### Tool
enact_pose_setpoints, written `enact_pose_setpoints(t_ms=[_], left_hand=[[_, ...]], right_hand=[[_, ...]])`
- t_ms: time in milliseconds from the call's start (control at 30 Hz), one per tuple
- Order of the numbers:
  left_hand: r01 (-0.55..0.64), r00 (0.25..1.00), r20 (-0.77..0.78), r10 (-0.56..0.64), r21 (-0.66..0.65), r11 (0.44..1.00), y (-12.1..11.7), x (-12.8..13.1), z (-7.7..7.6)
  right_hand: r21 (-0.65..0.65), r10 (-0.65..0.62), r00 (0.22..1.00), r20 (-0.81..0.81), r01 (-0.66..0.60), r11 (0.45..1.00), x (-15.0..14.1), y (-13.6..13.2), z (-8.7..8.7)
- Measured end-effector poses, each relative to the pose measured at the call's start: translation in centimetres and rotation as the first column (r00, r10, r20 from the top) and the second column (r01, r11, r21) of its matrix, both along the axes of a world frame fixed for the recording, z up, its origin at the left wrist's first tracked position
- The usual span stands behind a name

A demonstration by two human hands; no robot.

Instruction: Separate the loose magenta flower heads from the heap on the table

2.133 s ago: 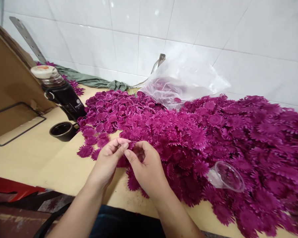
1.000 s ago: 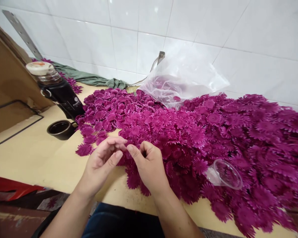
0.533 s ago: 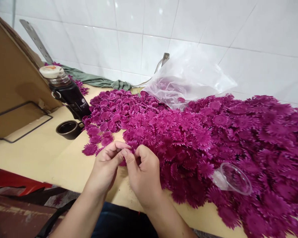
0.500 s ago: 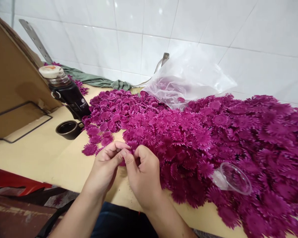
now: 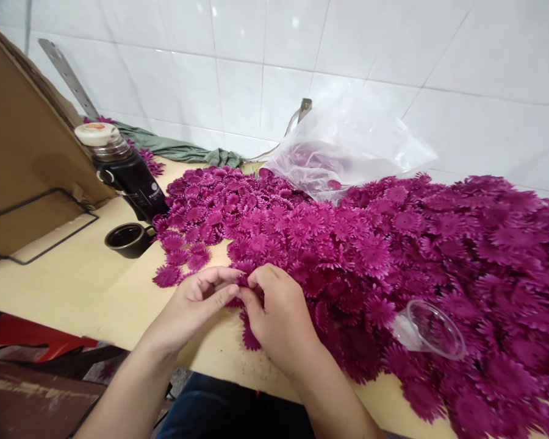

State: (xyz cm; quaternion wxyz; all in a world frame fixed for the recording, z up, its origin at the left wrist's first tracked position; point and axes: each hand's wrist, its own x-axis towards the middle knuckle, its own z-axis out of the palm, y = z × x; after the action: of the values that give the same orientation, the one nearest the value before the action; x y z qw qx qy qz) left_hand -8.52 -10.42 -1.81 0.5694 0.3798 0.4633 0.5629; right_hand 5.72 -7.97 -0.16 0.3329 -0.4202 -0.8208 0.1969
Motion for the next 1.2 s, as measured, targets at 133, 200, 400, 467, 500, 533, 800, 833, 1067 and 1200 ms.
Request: enact_pose_setpoints(t_ms=[133, 200, 400, 467, 500, 533, 800, 833, 1067, 1200], left_hand=[[-0.078, 0.986, 0.144, 0.081, -0.030, 0.997, 0.0, 0.9, -0.2], [-0.103, 0.968, 0.227, 0.110, -0.043, 0.994, 0.1, 1.0, -0.5], [-0.492, 0.801, 0.329, 0.501, -0.115, 0.863, 1.8, -1.4, -0.8], [-0.539, 0.776, 0.342, 0.530, -0.078, 0.839, 2.2, -2.2, -0.4], [-0.508, 0.800, 0.337, 0.496, -0.059, 0.859, 2.1, -2.4, -0.3], [-0.455, 0.833, 0.330, 0.444, -0.047, 0.889, 2.0, -2.3, -0.2], [-0.118, 0.866, 0.458, 0.200, -0.201, 0.972, 1.0, 0.3, -1.0], [-0.105, 0.866, 0.467, 0.178, -0.179, 0.978, 0.9, 0.5, -1.0], [-0.068, 0.945, 0.315, 0.088, -0.075, 0.995, 0.7, 1.1, -0.7], [-0.107, 0.952, 0.288, 0.108, -0.021, 0.994, 0.9, 1.4, -1.1]], right_hand=[[0.109, -0.008, 0.996, 0.093, -0.003, 0.994, -0.4, -0.1, 0.1], [0.176, 0.000, 0.995, 0.103, -0.019, 0.984, -0.7, -0.6, 0.2], [0.228, 0.386, 0.918, 0.092, -0.397, 0.889, -1.5, -3.8, 1.3], [0.255, 0.395, 0.912, 0.113, -0.411, 0.875, -1.0, -3.5, 1.7], [0.239, 0.286, 0.949, 0.133, -0.311, 0.920, -0.7, -2.8, 1.9], [0.277, 0.157, 0.981, 0.115, -0.184, 0.943, -0.2, -1.9, 2.1], [0.268, -0.169, 0.955, 0.244, 0.101, 0.958, 0.6, 1.1, 1.4], [0.240, -0.131, 0.962, 0.238, 0.073, 0.968, 0.2, 0.8, 1.3], [0.099, -0.090, 0.983, 0.162, 0.075, 0.992, -1.1, 0.5, 0.8], [0.011, -0.011, 0.997, 0.072, 0.010, 1.000, -0.7, 0.6, 0.8]])
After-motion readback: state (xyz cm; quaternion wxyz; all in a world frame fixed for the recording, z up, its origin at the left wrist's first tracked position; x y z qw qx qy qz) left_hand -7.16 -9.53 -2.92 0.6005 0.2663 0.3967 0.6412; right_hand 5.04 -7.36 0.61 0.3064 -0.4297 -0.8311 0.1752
